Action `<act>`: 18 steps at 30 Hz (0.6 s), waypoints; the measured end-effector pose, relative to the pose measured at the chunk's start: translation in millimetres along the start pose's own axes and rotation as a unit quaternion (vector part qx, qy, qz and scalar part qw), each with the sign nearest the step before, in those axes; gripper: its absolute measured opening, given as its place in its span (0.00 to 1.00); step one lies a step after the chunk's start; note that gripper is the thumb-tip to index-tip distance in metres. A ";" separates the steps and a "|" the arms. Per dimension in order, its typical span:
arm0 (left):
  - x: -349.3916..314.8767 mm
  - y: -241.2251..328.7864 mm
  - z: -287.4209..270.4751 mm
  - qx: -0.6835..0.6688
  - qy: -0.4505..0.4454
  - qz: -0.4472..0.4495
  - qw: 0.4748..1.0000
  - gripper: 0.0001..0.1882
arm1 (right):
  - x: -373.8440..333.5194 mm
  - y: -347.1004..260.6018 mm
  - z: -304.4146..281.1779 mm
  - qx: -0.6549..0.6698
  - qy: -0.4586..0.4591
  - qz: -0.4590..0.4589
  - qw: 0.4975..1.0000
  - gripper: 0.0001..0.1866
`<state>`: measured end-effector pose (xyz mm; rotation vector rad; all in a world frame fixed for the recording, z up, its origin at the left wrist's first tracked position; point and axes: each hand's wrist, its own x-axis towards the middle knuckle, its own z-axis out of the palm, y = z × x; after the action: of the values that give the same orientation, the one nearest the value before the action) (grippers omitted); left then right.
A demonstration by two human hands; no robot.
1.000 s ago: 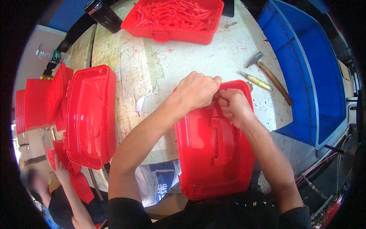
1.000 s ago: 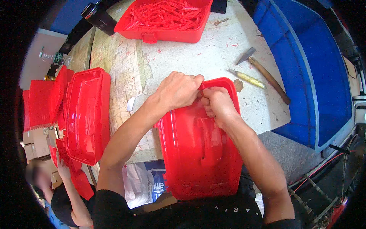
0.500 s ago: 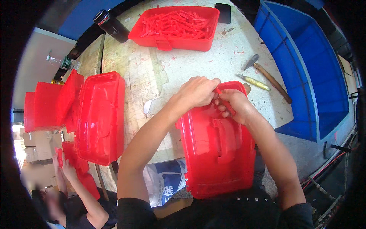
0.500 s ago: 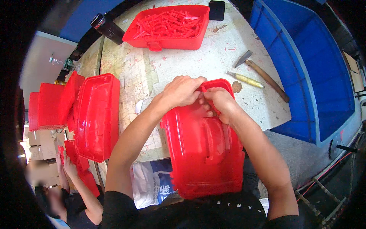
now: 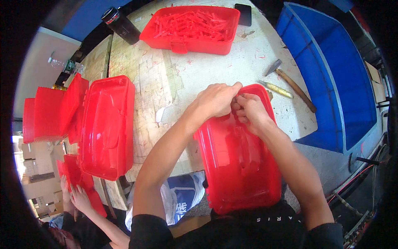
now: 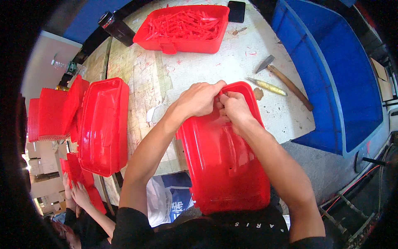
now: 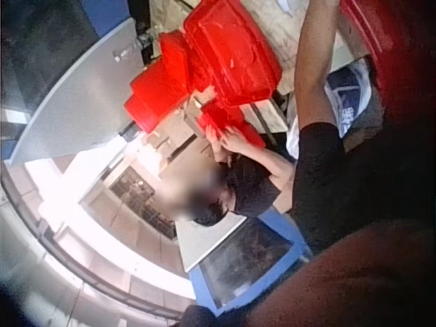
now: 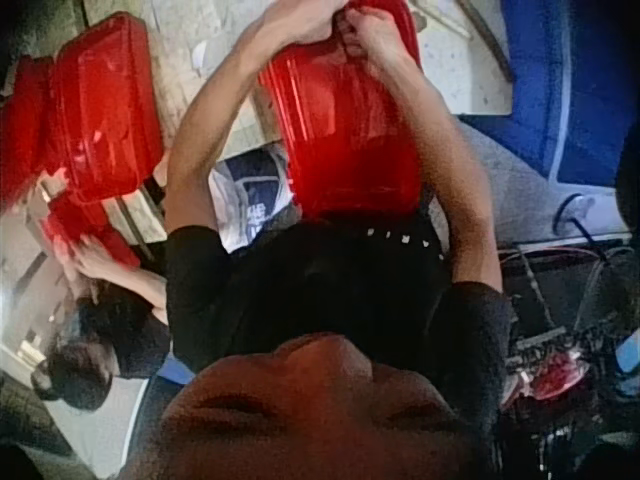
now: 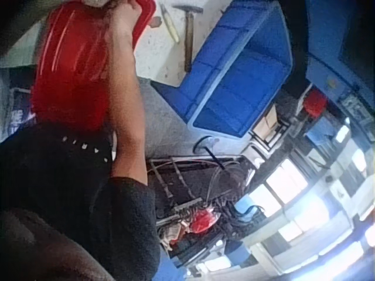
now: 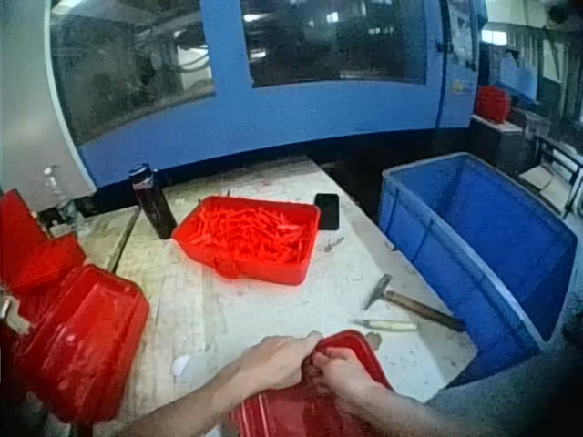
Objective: The person repeatedly assembles red plastic containers by snapping lids onto bases and inserting small red fasteners. They handle multiple containers one at a time, flip them to check fit, and place finished units into a blue bin.
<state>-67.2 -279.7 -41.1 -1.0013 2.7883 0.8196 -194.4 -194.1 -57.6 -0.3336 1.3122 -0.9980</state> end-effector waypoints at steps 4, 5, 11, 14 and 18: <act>-4.0 -2.8 0.8 -0.020 0.004 -0.013 1.000 0.27 | 0.7 -18.4 -1.9 -0.174 -0.003 -0.021 0.984 0.10; -3.3 -4.5 1.2 -0.021 0.000 -0.013 1.000 0.28 | 2.5 -23.2 -1.5 -0.179 0.009 -0.008 0.984 0.10; -0.8 -15.6 11.3 -0.090 0.061 0.046 0.993 0.29 | 12.8 -39.7 -15.7 -0.058 -0.050 0.073 0.994 0.08; 9.4 -21.8 9.3 -0.162 0.032 0.068 0.984 0.27 | 14.0 -34.9 -23.0 -0.041 -0.050 0.075 0.995 0.08; 44.9 -28.6 -7.7 -0.225 -0.061 0.024 0.972 0.28 | 18.6 -26.6 -19.2 0.032 -0.043 0.059 0.997 0.08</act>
<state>-84.2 -327.7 -58.2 -0.8937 2.5832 1.5124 -224.1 -217.3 -56.0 -0.2452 1.2050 -0.9150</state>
